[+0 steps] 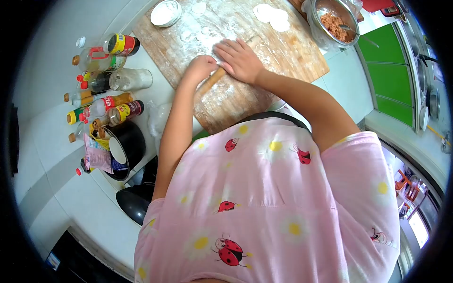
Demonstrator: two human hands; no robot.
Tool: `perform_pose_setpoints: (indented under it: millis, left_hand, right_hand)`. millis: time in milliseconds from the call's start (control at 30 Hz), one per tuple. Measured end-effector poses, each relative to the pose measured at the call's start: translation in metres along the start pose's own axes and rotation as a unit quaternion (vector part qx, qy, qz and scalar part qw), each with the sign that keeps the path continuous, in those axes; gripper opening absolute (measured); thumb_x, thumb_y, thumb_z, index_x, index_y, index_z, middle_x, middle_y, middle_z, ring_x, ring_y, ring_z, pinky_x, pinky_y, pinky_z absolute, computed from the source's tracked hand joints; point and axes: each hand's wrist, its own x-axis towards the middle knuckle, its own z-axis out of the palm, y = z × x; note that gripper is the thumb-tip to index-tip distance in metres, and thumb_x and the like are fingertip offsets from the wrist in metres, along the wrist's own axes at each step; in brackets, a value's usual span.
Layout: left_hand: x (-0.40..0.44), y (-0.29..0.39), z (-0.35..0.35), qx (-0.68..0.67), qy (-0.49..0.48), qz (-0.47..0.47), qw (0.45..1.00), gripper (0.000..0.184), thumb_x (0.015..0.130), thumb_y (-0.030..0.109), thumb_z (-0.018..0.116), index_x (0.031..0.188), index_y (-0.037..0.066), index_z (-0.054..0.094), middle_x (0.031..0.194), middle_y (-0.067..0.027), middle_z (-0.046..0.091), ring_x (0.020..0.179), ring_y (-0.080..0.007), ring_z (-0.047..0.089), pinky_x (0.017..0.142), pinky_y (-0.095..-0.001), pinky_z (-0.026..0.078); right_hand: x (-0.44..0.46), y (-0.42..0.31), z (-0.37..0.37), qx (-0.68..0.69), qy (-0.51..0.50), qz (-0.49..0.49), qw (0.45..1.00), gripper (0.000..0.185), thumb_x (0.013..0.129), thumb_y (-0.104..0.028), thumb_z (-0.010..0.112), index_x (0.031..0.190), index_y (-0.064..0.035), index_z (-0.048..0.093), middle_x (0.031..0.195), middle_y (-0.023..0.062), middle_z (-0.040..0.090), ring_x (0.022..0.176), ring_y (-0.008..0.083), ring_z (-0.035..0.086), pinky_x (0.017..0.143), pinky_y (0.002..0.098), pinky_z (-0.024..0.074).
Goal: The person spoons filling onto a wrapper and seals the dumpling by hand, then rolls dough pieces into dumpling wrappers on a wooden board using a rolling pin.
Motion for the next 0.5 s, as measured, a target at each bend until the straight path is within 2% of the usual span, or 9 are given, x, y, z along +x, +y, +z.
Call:
perform_pose_setpoints:
  millis: [67,133,267,367,400,467,500]
  left_hand:
    - [0.002,-0.004,-0.001,-0.028,0.000,-0.032,0.999,0.021,0.083,0.024,0.065,0.091,0.006,0.075,0.087,-0.0155,0.073,0.070,-0.0221,0.071,0.072,-0.0382,0.055]
    - [0.005,-0.017,0.003,-0.098,-0.025,-0.055,0.993,0.021,0.083,0.024,0.066,0.090,0.007,0.075,0.086,-0.0153,0.073,0.071,-0.0215,0.071,0.072,-0.0375,0.055]
    - [-0.003,-0.022,0.016,-0.261,0.010,-0.097,0.960,0.021,0.083,0.025,0.066,0.090,0.007,0.075,0.075,-0.0121,0.072,0.067,-0.0210,0.070,0.068,-0.0357,0.055]
    - [-0.001,-0.007,0.007,-0.033,0.011,-0.014,0.999,0.018,0.087,0.016,0.066,0.093,0.001,0.073,0.070,-0.0054,0.066,0.065,-0.0121,0.063,0.063,-0.0256,0.051]
    - [-0.001,-0.010,0.008,-0.057,0.012,-0.028,0.998,0.017,0.087,0.016,0.065,0.092,0.002,0.073,0.070,-0.0057,0.066,0.065,-0.0119,0.064,0.063,-0.0256,0.051]
    - [0.001,-0.014,0.007,-0.106,0.019,-0.051,0.993,0.016,0.087,0.016,0.065,0.090,0.002,0.073,0.069,-0.0063,0.067,0.066,-0.0114,0.064,0.063,-0.0256,0.051]
    - [0.002,-0.024,0.009,-0.130,0.018,-0.047,0.990,0.019,0.083,0.021,0.065,0.090,0.006,0.075,0.083,-0.0147,0.073,0.067,-0.0193,0.069,0.065,-0.0350,0.054]
  right_hand:
    - [0.007,0.000,0.007,-0.035,0.032,-0.009,0.999,0.050,0.101,-0.035,0.048,0.145,-0.0115,0.048,0.150,0.0082,0.048,0.144,0.0252,0.037,0.120,0.0486,0.0231]
    - [-0.028,0.001,0.001,-0.009,-0.001,-0.012,1.000,0.051,0.101,-0.035,0.048,0.146,-0.0120,0.047,0.149,0.0081,0.048,0.144,0.0247,0.037,0.120,0.0486,0.0225]
    - [-0.057,0.003,-0.004,0.012,-0.030,-0.012,0.999,0.051,0.101,-0.037,0.047,0.146,-0.0124,0.047,0.149,0.0073,0.048,0.144,0.0238,0.037,0.121,0.0480,0.0215]
    - [-0.003,-0.001,0.003,-0.016,0.006,-0.017,1.000,0.050,0.100,-0.034,0.048,0.144,-0.0107,0.048,0.150,0.0075,0.047,0.142,0.0247,0.038,0.119,0.0480,0.0247]
    - [0.005,-0.002,0.007,-0.035,0.029,-0.016,0.999,0.049,0.100,-0.034,0.049,0.143,-0.0105,0.048,0.150,0.0075,0.047,0.142,0.0249,0.039,0.119,0.0479,0.0251]
    - [-0.015,-0.002,0.001,-0.014,0.013,-0.026,0.999,0.050,0.100,-0.034,0.049,0.144,-0.0107,0.048,0.150,0.0071,0.047,0.142,0.0248,0.038,0.119,0.0477,0.0247]
    - [-0.029,-0.002,-0.002,-0.003,0.003,-0.031,0.999,0.050,0.100,-0.034,0.049,0.145,-0.0109,0.047,0.150,0.0070,0.047,0.142,0.0248,0.038,0.119,0.0476,0.0245]
